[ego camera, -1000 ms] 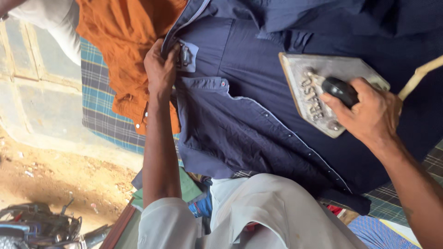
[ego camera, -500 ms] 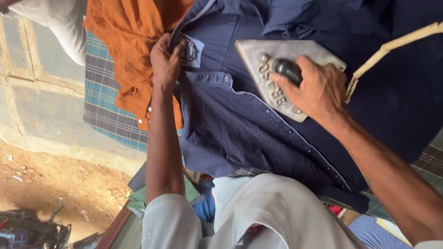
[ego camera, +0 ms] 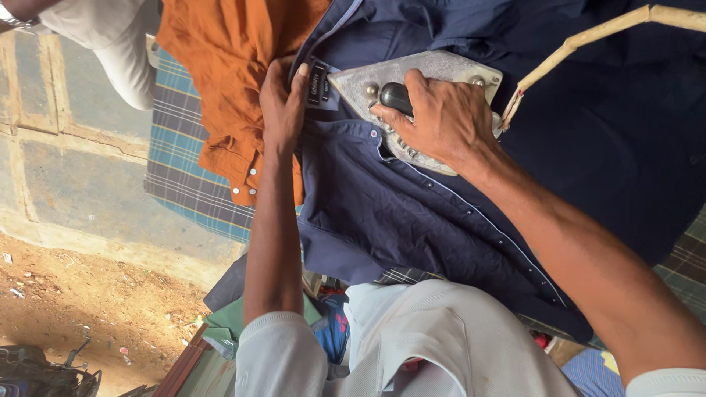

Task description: The person irons a dark blue shirt on a plaid-covered table using a heavy metal iron. They smooth the fabric, iron the front and back panels, and fold the shirt into a compact rectangle.

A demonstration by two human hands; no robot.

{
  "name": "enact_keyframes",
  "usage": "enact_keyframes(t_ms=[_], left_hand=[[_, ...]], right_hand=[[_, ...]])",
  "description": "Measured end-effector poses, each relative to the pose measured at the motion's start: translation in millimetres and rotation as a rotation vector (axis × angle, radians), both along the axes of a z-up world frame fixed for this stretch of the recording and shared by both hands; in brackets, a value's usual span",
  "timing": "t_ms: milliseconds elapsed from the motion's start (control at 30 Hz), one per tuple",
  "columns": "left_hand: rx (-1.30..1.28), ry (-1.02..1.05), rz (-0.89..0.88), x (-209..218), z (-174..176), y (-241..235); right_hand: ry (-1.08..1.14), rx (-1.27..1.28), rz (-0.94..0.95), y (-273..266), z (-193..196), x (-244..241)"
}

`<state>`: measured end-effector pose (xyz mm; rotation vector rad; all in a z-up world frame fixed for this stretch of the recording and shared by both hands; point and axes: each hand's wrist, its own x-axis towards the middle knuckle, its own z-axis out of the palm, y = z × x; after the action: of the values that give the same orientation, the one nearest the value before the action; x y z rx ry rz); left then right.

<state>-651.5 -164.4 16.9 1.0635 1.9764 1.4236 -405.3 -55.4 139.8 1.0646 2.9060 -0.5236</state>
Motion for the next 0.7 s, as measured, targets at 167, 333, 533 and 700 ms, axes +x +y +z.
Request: enact_keyframes(t_ms=[167,333,533,700], left_hand=[[-0.037,0.130,0.105,43,19,-69],[-0.588,0.182,0.169,78,20,-137],[-0.547,0.222,0.190,71,8,-147],[-0.421,0.400,0.226,74,36,-148]], right_hand=[[0.068,0.158,0.063,2,-2,-15],[0.078,0.151,0.094,6,-1,-20],[-0.008,0.166,0.231,1,5,-21],[0.041,0.115,0.130,-2,-1,-23]])
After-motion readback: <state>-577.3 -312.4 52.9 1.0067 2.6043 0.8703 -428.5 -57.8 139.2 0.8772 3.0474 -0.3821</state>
